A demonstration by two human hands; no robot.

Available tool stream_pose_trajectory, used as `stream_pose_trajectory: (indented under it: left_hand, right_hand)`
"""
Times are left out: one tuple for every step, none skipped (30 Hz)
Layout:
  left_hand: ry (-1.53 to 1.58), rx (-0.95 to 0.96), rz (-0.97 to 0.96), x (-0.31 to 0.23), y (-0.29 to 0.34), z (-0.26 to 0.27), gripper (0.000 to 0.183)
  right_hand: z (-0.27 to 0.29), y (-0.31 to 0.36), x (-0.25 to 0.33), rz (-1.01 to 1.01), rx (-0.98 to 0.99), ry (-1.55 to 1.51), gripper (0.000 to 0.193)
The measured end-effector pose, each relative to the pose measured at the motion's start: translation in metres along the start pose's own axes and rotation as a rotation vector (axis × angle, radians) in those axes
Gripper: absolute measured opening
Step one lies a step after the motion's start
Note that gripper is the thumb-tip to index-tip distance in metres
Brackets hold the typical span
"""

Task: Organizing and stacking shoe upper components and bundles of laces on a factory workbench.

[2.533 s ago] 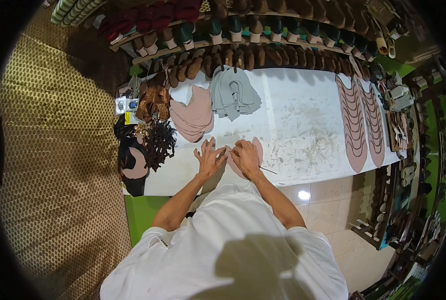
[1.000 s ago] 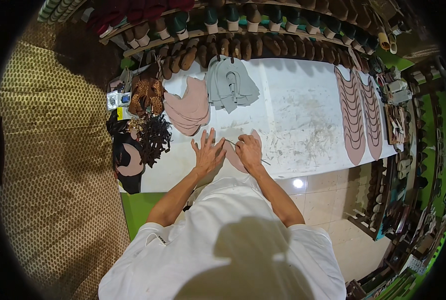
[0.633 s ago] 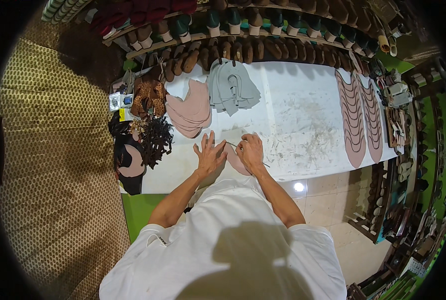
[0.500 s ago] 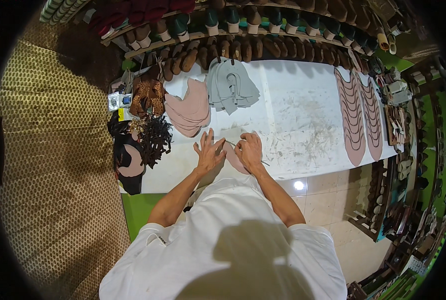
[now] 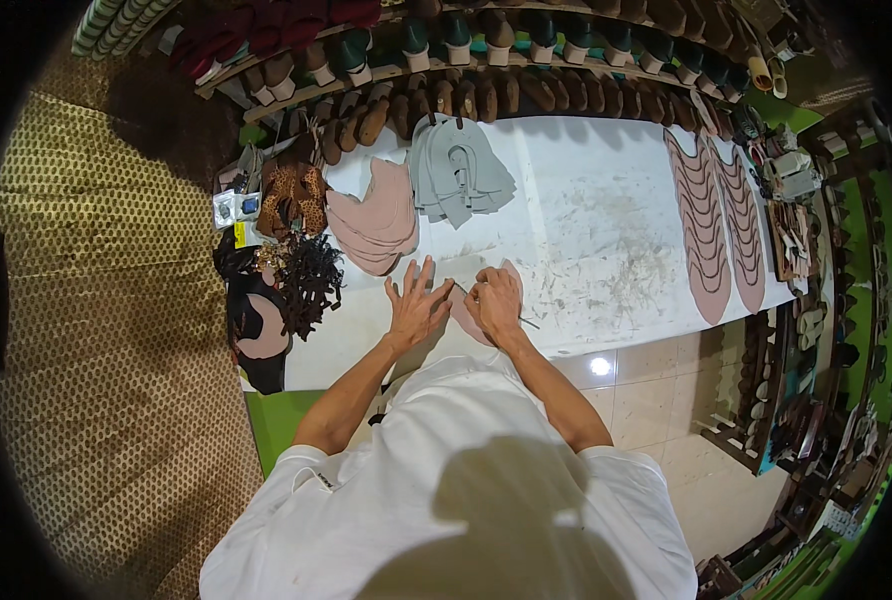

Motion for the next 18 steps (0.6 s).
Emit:
stream_pose_trajectory:
  left_hand:
    - [-0.026,0.017,-0.006,-0.0002,-0.0003,-0.0012,0.045]
    - [-0.026,0.017,-0.006,0.0001,-0.0008,-0.0013,0.045]
    - [-0.012,0.033,0.005,0.0011,-0.0016,-0.0023,0.045]
    - [0.003,0.049,0.016,0.0008,-0.0031,-0.0024,0.046]
    - [0.004,0.049,0.016,0.0001,-0.0039,-0.0013,0.046]
    - [0.057,0.082,0.042,0.0009,-0.0043,-0.0018,0.047]
    - [0.11,0.114,0.068,0.0018,-0.0048,-0.0023,0.048]
    - [0.11,0.114,0.066,0.0008,-0.0053,-0.0012,0.048]
    - [0.139,0.105,0.071,0.0001,-0.0057,0.0004,0.048]
    - [0.167,0.097,0.077,0.0004,-0.0048,0.0011,0.049]
    - [0.168,0.098,0.077,0.0005,-0.0046,0.0011,0.049]
    - [0.137,0.103,0.051,-0.0007,-0.0048,0.0008,0.048]
    - [0.107,0.105,0.027,-0.0008,-0.0043,-0.0003,0.048]
    - [0.107,0.106,0.029,0.0004,-0.0041,-0.0014,0.048]
    - [0.084,0.105,0.013,0.0007,-0.004,-0.0024,0.046]
    - [0.062,0.106,-0.006,-0.0002,-0.0051,-0.0023,0.044]
    - [0.063,0.107,-0.007,-0.0002,-0.0056,-0.0021,0.044]
    - [0.056,0.103,-0.022,-0.001,-0.0059,-0.0014,0.043]
  right_hand:
    - [-0.0008,0.0002,0.0007,0.001,-0.004,-0.003,0.013]
    - [-0.0014,0.0002,0.0009,0.001,-0.004,-0.003,0.013]
    - [-0.0019,0.0002,0.001,-0.002,-0.005,0.001,0.014]
    - [-0.0016,0.0002,0.0005,-0.005,-0.006,0.007,0.014]
    - [-0.0014,0.0003,0.0002,-0.006,-0.006,0.008,0.014]
    - [-0.0013,0.0005,-0.0004,-0.012,-0.004,0.002,0.014]
    - [-0.0011,0.0004,-0.0008,-0.018,-0.004,-0.004,0.014]
    - [-0.0007,0.0002,-0.0009,-0.019,-0.005,-0.003,0.014]
    - [-0.0005,-0.0001,-0.001,-0.018,-0.005,0.0,0.014]
    - [-0.0005,0.0003,-0.0004,-0.016,-0.003,0.001,0.014]
    - [-0.0004,0.0003,-0.0003,-0.018,-0.003,0.001,0.014]
    - [-0.0002,0.0001,-0.0003,-0.018,-0.003,0.008,0.014]
    - [-0.0005,-0.0001,0.0,-0.015,-0.003,0.015,0.014]
    - [-0.0009,0.0002,0.0004,-0.014,-0.001,0.014,0.014]
    - [-0.0014,0.0004,0.0011,-0.012,0.0,0.01,0.014]
    - [-0.0025,0.0008,-0.0002,-0.012,-0.002,0.008,0.014]
    - [-0.004,0.0013,-0.0011,-0.013,-0.002,0.008,0.014]
    - [-0.0056,0.0018,-0.001,-0.002,-0.003,0.009,0.014]
Point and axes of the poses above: each hand's wrist, its own y-axis away from the middle knuckle, its own z-axis out of the back of the hand, x = y × z, the point moved 6 cm from there along -y, towards the middle knuckle, and after that the axes turned 5 degrees about z, right-handed, at the moved point
